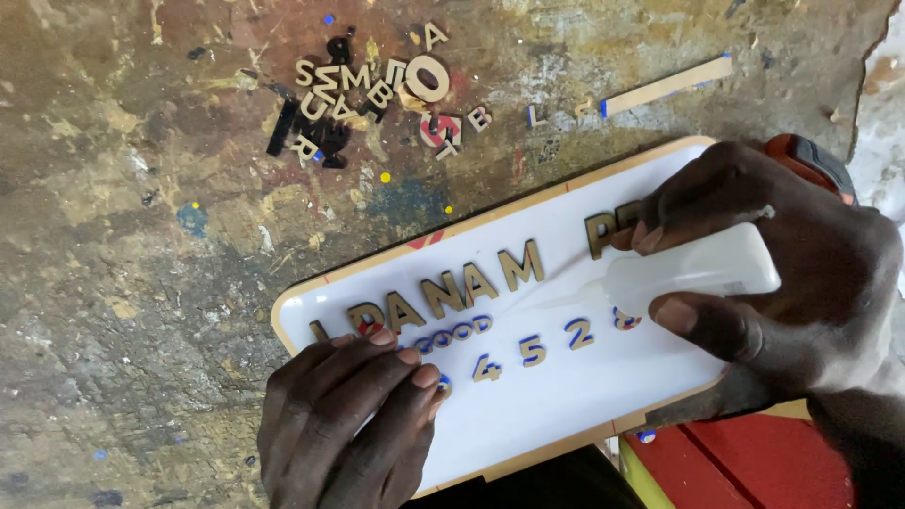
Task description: Assemble a sign by gluing individual letters and numbers onto a board
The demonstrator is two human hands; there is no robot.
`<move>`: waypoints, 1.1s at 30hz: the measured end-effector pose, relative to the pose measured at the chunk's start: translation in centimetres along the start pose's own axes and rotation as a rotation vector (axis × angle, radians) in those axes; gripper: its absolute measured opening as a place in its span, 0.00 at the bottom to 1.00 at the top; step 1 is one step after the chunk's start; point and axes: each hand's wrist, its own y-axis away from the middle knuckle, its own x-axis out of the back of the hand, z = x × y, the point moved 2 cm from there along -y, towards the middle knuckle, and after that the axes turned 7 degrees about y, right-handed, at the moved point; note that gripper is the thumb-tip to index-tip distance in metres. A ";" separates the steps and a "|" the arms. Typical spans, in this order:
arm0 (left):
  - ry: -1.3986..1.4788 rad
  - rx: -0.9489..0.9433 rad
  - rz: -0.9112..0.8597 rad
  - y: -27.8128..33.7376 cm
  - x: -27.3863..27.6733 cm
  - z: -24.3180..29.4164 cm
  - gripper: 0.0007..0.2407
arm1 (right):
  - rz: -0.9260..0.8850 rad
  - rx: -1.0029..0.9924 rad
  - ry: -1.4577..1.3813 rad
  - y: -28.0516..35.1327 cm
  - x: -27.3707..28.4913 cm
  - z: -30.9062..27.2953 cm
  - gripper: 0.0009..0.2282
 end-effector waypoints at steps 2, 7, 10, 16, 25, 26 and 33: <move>0.006 0.002 0.002 0.0 0.0 0.0 0.06 | -0.003 0.000 0.000 0.0 0.0 0.0 0.19; 0.006 -0.017 0.018 0.0 0.0 0.0 0.05 | -0.012 -0.005 0.002 0.2 0.1 -0.2 0.18; 0.010 -0.016 0.017 -0.2 0.0 0.1 0.05 | -0.018 -0.007 0.002 0.1 0.2 -0.4 0.18; 0.022 0.000 0.012 -0.4 0.0 0.3 0.05 | -0.031 -0.015 0.002 0.0 0.3 -0.7 0.17; 0.023 -0.014 0.010 -0.4 -0.1 0.2 0.05 | -0.047 -0.027 0.002 0.1 0.4 -0.4 0.16; 0.031 -0.015 0.030 -0.5 -0.2 0.2 0.05 | -0.054 0.006 -0.025 0.1 0.4 -0.1 0.17; 0.045 -0.015 0.035 -1.1 0.0 0.6 0.05 | 0.261 -0.400 -0.367 1.2 -0.1 -1.7 0.19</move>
